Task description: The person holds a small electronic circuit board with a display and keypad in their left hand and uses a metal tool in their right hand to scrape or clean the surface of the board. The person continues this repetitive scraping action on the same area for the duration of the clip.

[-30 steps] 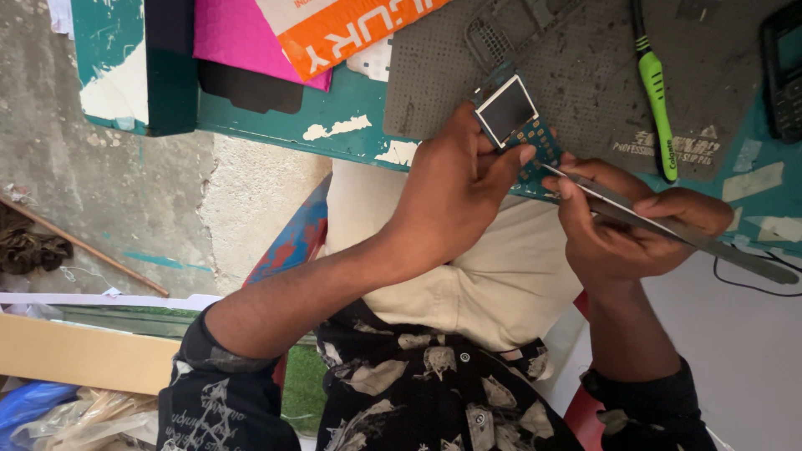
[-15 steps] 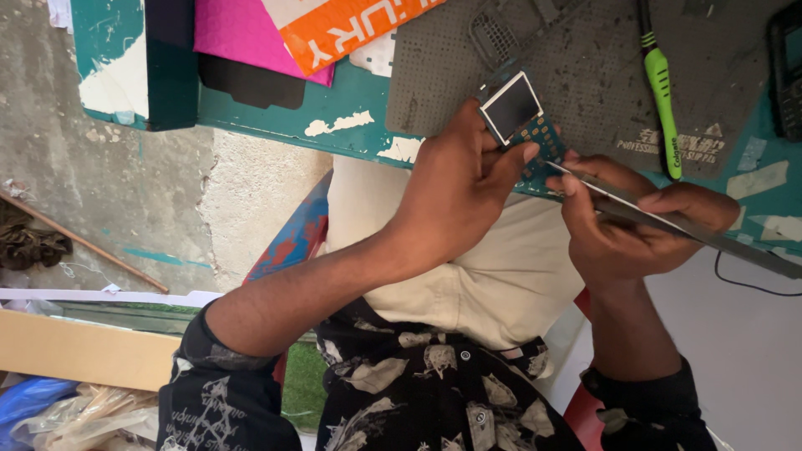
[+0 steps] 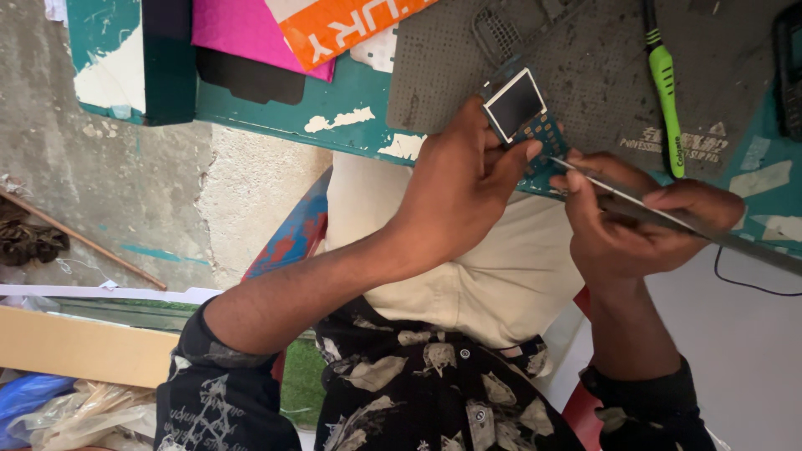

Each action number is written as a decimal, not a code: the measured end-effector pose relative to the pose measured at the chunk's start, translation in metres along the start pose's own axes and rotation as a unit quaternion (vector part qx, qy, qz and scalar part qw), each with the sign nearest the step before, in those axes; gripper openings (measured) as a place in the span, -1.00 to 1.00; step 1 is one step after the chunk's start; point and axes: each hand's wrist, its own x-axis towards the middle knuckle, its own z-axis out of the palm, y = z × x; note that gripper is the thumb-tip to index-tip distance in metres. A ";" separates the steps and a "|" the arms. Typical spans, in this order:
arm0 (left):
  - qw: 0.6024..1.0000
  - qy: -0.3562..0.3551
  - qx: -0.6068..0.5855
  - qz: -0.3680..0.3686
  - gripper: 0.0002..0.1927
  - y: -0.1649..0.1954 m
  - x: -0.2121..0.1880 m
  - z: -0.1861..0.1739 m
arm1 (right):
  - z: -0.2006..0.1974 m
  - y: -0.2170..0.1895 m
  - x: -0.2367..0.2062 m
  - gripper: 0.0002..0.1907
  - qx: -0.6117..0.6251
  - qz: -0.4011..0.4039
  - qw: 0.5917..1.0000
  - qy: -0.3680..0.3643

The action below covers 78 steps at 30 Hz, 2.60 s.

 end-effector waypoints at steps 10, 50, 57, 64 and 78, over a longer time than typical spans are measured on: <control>1.000 -0.006 -0.018 0.024 -0.73 -0.003 0.000 0.001 | -0.002 0.001 -0.001 -0.45 0.008 0.008 1.000 -0.001; 0.997 -0.026 -0.055 0.039 -0.64 -0.006 -0.004 -0.001 | -0.001 0.003 -0.001 -0.44 -0.005 -0.009 1.000 -0.003; 0.999 -0.029 -0.024 0.014 -0.66 -0.007 -0.003 -0.001 | -0.002 0.004 0.001 -0.44 -0.007 -0.020 1.000 -0.002; 0.997 -0.033 -0.062 0.036 -0.61 -0.008 -0.004 0.000 | -0.001 0.005 0.003 -0.42 -0.011 -0.021 1.000 0.006; 0.999 -0.019 -0.041 -0.004 -0.72 -0.004 -0.004 0.000 | -0.003 0.009 -0.005 -0.42 0.014 -0.024 1.000 -0.003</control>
